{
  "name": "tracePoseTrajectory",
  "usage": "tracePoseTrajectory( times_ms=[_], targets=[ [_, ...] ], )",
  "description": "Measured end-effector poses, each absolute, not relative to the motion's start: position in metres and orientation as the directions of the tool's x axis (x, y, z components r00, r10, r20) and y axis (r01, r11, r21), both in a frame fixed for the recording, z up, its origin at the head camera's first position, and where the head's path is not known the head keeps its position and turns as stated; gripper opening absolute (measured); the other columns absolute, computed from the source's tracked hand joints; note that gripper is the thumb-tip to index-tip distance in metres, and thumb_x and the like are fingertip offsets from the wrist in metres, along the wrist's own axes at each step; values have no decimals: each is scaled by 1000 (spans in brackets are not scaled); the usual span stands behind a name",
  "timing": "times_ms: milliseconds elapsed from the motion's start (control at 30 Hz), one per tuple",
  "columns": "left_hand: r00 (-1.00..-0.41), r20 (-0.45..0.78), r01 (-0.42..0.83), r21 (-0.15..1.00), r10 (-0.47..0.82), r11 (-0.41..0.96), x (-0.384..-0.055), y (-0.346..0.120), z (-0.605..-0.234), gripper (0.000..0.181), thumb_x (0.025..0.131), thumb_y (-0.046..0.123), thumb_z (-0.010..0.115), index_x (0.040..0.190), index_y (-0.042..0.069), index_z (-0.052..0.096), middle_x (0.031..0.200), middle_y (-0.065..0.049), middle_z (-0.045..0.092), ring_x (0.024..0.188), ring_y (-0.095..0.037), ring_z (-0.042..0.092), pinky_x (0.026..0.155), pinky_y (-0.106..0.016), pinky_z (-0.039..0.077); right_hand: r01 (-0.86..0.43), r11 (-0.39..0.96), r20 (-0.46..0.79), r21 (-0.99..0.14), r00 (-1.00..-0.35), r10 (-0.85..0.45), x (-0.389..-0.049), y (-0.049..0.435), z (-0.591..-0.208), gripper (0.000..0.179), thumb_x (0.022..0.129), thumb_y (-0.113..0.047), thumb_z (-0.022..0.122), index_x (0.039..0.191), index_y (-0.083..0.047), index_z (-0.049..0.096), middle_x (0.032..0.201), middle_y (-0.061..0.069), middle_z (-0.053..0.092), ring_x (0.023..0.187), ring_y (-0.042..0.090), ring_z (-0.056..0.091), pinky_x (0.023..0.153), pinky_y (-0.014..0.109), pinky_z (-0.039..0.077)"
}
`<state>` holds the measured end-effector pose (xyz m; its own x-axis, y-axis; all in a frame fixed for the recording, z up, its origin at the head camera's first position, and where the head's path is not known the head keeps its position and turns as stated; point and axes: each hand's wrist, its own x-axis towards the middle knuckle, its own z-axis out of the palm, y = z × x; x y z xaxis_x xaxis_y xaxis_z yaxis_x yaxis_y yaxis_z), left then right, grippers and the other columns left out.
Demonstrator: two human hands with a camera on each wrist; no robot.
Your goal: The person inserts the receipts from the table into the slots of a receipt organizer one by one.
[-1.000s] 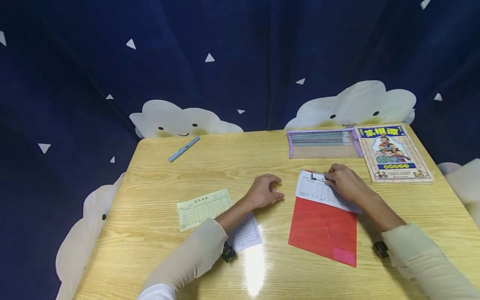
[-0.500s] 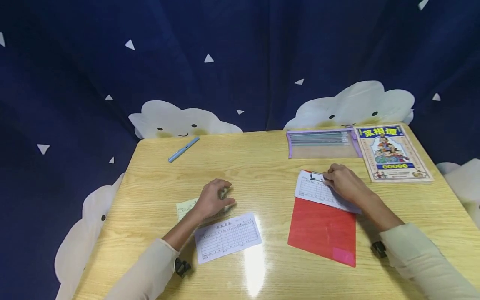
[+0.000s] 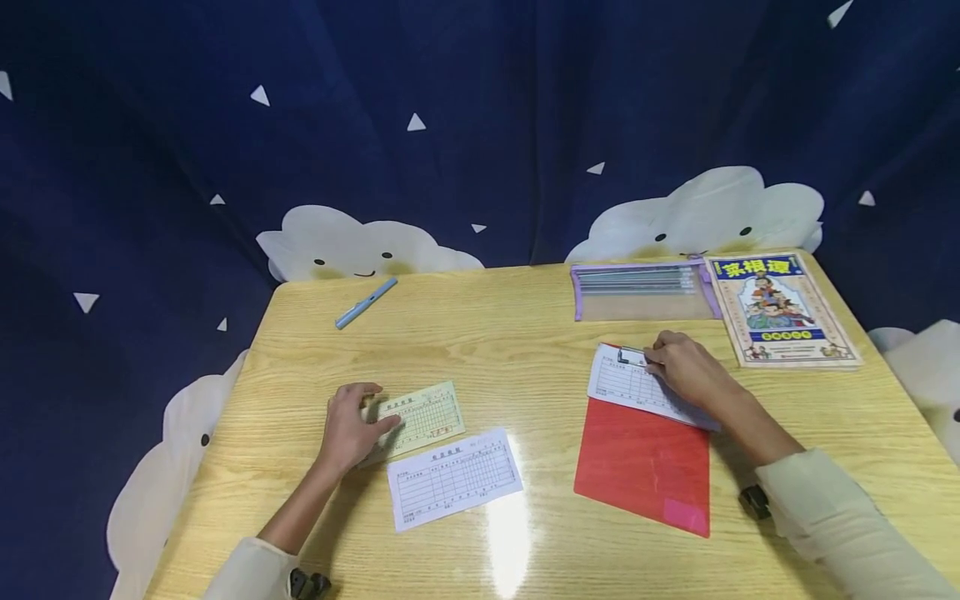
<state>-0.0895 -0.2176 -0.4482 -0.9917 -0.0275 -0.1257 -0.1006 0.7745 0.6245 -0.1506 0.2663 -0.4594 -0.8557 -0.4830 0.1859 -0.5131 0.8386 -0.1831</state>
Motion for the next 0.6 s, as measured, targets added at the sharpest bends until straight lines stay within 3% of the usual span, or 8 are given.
tracePoseTrajectory(
  times_ms=[333, 467, 600],
  targets=[
    [-973, -202, -212, 591, -112, 778, -76, -225, -456, 57, 73, 13, 80, 120, -4, 53, 132, -35, 33, 125, -49, 30, 98, -60, 36, -504, 844, 183, -184, -861, -474, -151, 266, -459, 16, 79, -3, 72, 92, 6, 72, 79, 15, 58, 72, 27, 57, 66, 42, 51],
    [-972, -203, -221, 587, -123, 779, -75, -222, -457, 53, 72, 10, 79, 117, -2, 53, 129, -34, 36, 121, -48, 36, 97, -58, 37, -517, 835, 209, -188, -852, -480, -151, 266, -460, 16, 78, -2, 72, 91, 6, 72, 78, 15, 58, 71, 27, 58, 65, 42, 51],
    [-982, -141, -186, 604, -126, 775, -74, -220, -460, 42, 72, 7, 79, 107, -4, 59, 120, -32, 49, 116, -47, 44, 96, -58, 39, -520, 833, 208, -190, -851, -483, -151, 267, -461, 16, 78, -2, 72, 91, 6, 72, 78, 15, 58, 71, 27, 58, 65, 42, 51]
  ],
)
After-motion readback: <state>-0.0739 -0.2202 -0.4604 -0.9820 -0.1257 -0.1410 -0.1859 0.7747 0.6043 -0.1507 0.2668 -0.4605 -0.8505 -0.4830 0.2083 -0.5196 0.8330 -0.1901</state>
